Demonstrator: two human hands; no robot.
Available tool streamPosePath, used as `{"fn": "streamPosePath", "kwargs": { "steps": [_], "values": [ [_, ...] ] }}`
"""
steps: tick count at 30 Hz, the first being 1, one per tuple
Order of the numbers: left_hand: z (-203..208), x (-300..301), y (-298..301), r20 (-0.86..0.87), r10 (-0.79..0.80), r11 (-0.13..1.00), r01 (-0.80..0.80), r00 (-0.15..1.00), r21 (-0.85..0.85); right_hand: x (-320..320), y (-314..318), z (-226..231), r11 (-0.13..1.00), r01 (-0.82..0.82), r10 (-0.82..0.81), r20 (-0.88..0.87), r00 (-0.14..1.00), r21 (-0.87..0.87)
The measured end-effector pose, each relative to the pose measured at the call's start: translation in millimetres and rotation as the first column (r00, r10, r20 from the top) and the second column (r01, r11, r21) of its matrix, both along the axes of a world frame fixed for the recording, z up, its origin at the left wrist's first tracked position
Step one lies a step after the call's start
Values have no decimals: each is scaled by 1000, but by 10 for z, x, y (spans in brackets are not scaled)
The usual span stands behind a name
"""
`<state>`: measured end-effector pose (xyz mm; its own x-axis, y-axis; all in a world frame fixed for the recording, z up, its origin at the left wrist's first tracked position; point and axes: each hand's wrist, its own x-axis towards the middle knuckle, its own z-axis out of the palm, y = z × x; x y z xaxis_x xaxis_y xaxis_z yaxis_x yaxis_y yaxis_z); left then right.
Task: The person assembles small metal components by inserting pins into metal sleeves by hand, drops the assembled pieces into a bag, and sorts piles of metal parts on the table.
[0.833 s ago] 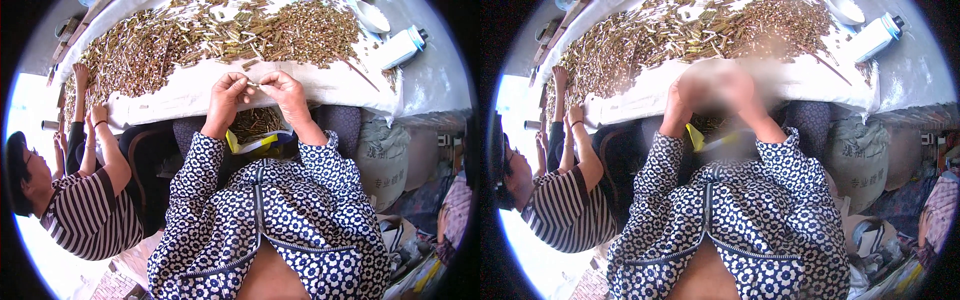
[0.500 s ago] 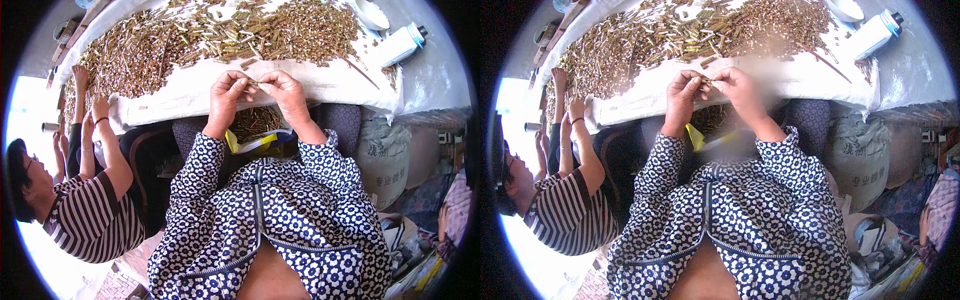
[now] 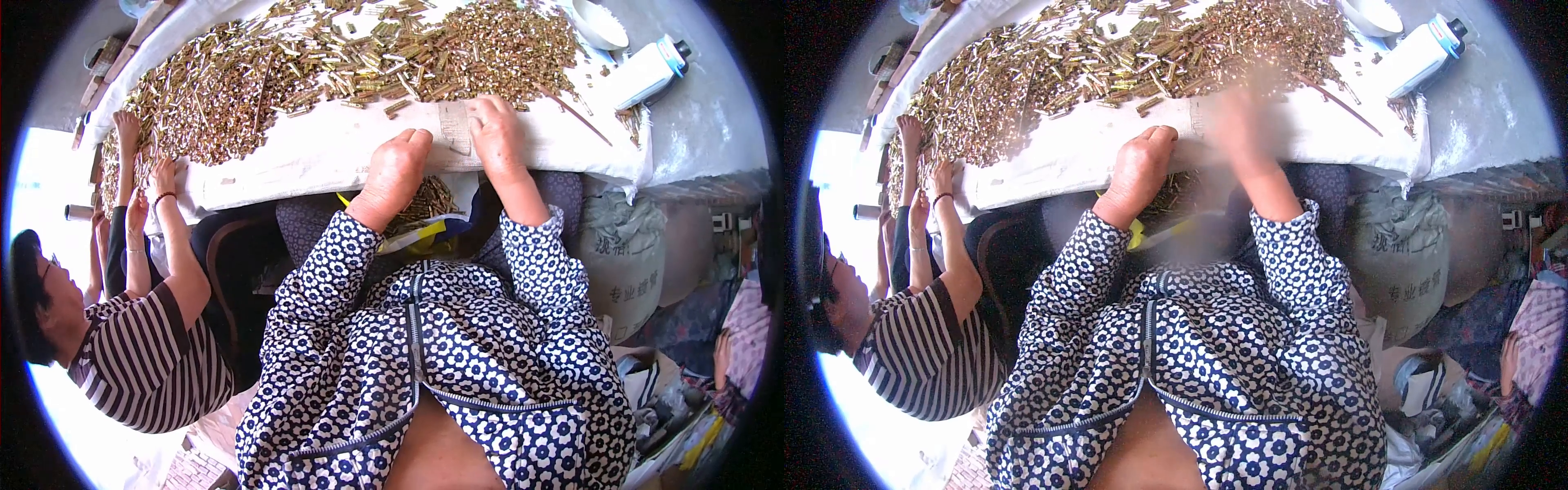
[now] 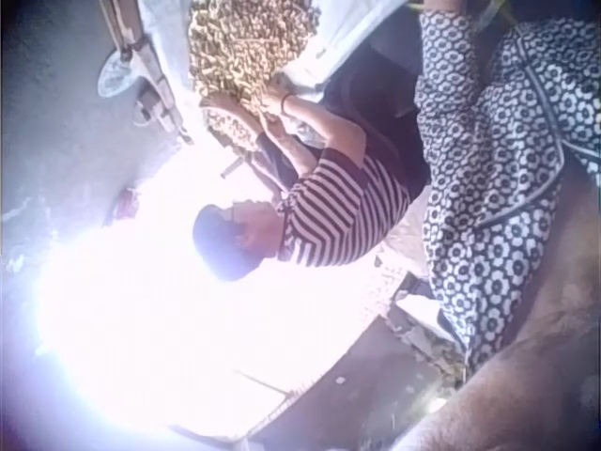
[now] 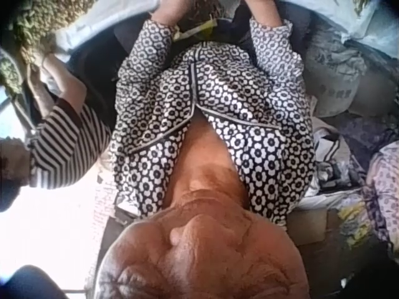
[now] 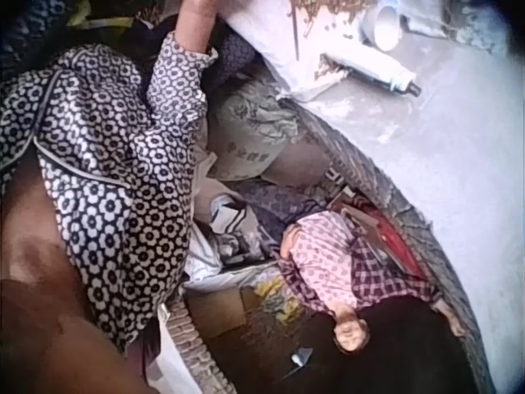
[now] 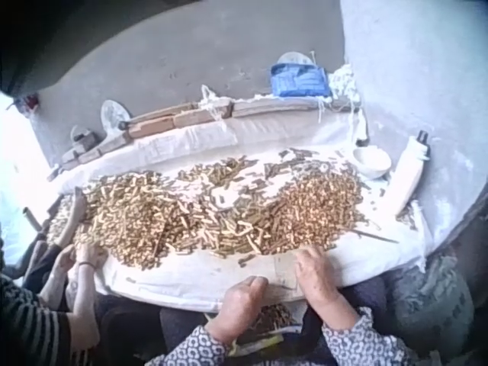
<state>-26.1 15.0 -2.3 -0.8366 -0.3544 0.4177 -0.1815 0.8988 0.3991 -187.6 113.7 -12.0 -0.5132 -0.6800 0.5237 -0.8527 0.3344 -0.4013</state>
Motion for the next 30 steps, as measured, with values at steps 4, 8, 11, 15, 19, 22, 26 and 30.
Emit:
{"fn": "streamPosePath", "kwargs": {
  "steps": [4, 8, 11, 15, 19, 22, 26, 30],
  "values": [
    [-79, 3, -21, -240, 15, 979, 34, 971, 199, -285, -30, -186, 997, 71, -67, -180, 981, 13],
    [-35, -67, -322, -280, 188, 927, -76, 941, 367, -349, -62, -238, 994, 91, -73, -234, 969, 66],
    [107, -191, -538, -161, 177, 984, -172, 971, 45, -353, -110, -285, 990, 135, -120, -258, 959, 39],
    [160, -315, -716, 182, 175, 976, -146, 968, -162, -268, -101, -179, 990, 111, -89, -233, 968, 84],
    [147, -269, -694, 140, 177, 979, -159, 974, -129, -72, -72, -78, 972, -149, 166, 81, 983, -180],
    [163, -136, -576, -140, 67, 998, -64, 988, 27, 76, -94, -89, 898, -251, 397, 415, 819, -363],
    [248, 119, -429, -25, 54, 753, -24, 998, 658, 315, -39, 112, 903, -214, 428, 735, 526, -372],
    [176, 221, -363, -64, 31, 566, 36, 997, 824, 384, -39, 69, 883, -233, 469, 749, 469, -407]
  ]
}}
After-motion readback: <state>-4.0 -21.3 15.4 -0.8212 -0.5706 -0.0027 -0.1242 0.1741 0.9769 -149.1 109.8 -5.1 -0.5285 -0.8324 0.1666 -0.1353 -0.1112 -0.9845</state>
